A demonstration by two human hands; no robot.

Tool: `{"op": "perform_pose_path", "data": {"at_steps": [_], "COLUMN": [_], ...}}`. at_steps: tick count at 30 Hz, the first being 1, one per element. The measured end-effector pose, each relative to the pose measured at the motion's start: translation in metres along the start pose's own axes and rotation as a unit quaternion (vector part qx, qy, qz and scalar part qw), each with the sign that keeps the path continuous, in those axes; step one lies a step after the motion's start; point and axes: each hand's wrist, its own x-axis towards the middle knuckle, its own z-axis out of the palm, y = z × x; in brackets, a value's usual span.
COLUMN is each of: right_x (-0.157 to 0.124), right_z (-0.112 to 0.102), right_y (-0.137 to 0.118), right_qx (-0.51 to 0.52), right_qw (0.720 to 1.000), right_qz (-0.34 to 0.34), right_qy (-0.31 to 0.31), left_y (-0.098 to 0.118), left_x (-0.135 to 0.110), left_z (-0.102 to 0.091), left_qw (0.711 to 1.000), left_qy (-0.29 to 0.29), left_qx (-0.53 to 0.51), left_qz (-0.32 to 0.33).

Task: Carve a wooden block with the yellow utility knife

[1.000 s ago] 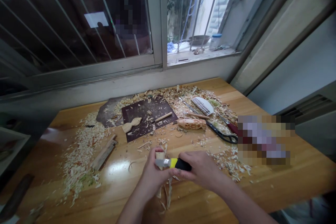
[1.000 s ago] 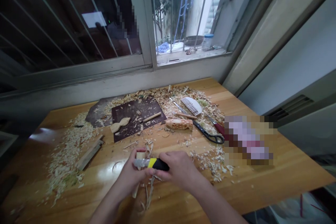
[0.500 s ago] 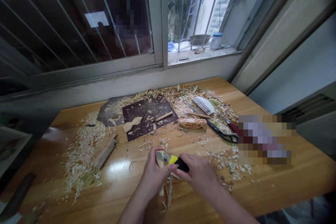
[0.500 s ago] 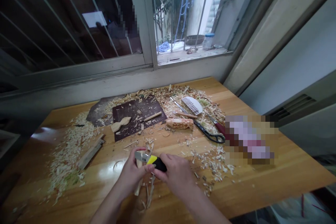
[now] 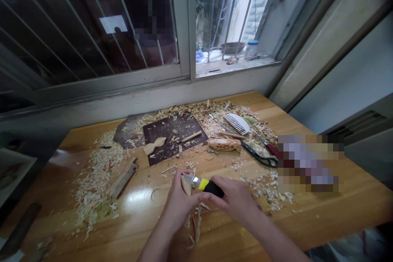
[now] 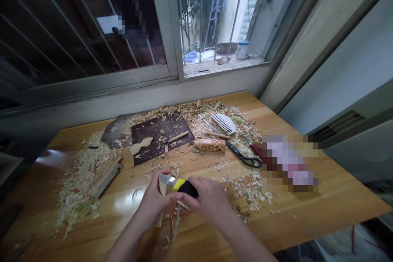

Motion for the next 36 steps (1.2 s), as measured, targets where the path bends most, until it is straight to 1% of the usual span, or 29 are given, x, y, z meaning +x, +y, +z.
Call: {"op": "perform_pose_path", "data": {"at_steps": [4, 6, 12, 16, 19, 21, 25, 27, 28, 31, 34, 36], "right_x": [0.002, 0.003, 0.003, 0.001, -0.001, -0.002, -0.004, -0.004, -0.004, -0.002, -0.001, -0.001], "right_z": [-0.016, -0.020, -0.022, -0.015, -0.007, -0.003, 0.004, 0.005, 0.006, 0.004, -0.001, -0.004], "right_y": [0.006, 0.007, 0.010, 0.009, 0.006, 0.003, -0.005, -0.007, -0.008, -0.006, -0.001, 0.000], "right_qx": [-0.025, -0.036, -0.060, -0.050, -0.037, -0.027, -0.011, 0.001, 0.006, 0.006, 0.002, 0.005], "right_qw": [0.997, 0.994, 0.987, 0.994, 0.998, 0.999, 0.999, 0.999, 0.999, 0.999, 0.999, 1.000], "right_qz": [-0.065, -0.089, -0.124, -0.085, -0.054, -0.033, 0.034, 0.052, 0.052, 0.051, 0.047, 0.019], "right_qy": [-0.045, -0.059, -0.076, -0.044, -0.021, -0.007, 0.018, 0.013, 0.007, -0.005, -0.013, -0.023], "left_y": [0.002, 0.002, 0.004, 0.008, 0.009, 0.008, 0.006, 0.006, 0.006, 0.005, 0.003, 0.001], "left_x": [-0.004, -0.007, -0.013, -0.014, -0.013, -0.013, -0.012, -0.010, -0.010, -0.007, -0.007, -0.007], "left_z": [-0.006, -0.007, -0.008, -0.005, -0.002, 0.000, 0.003, 0.003, 0.003, 0.001, -0.003, -0.005], "left_qw": [0.999, 0.999, 0.998, 0.997, 0.997, 0.997, 0.993, 0.994, 0.996, 0.998, 0.987, 0.972], "left_qy": [-0.032, -0.029, -0.033, -0.004, 0.000, 0.021, 0.070, 0.057, 0.044, -0.017, -0.081, -0.116], "left_qx": [0.027, 0.040, 0.050, 0.069, 0.060, 0.060, 0.045, 0.021, 0.005, -0.057, -0.139, -0.200], "left_qz": [0.010, 0.014, 0.019, 0.037, 0.045, 0.052, 0.087, 0.086, 0.074, 0.028, -0.020, -0.051]}}
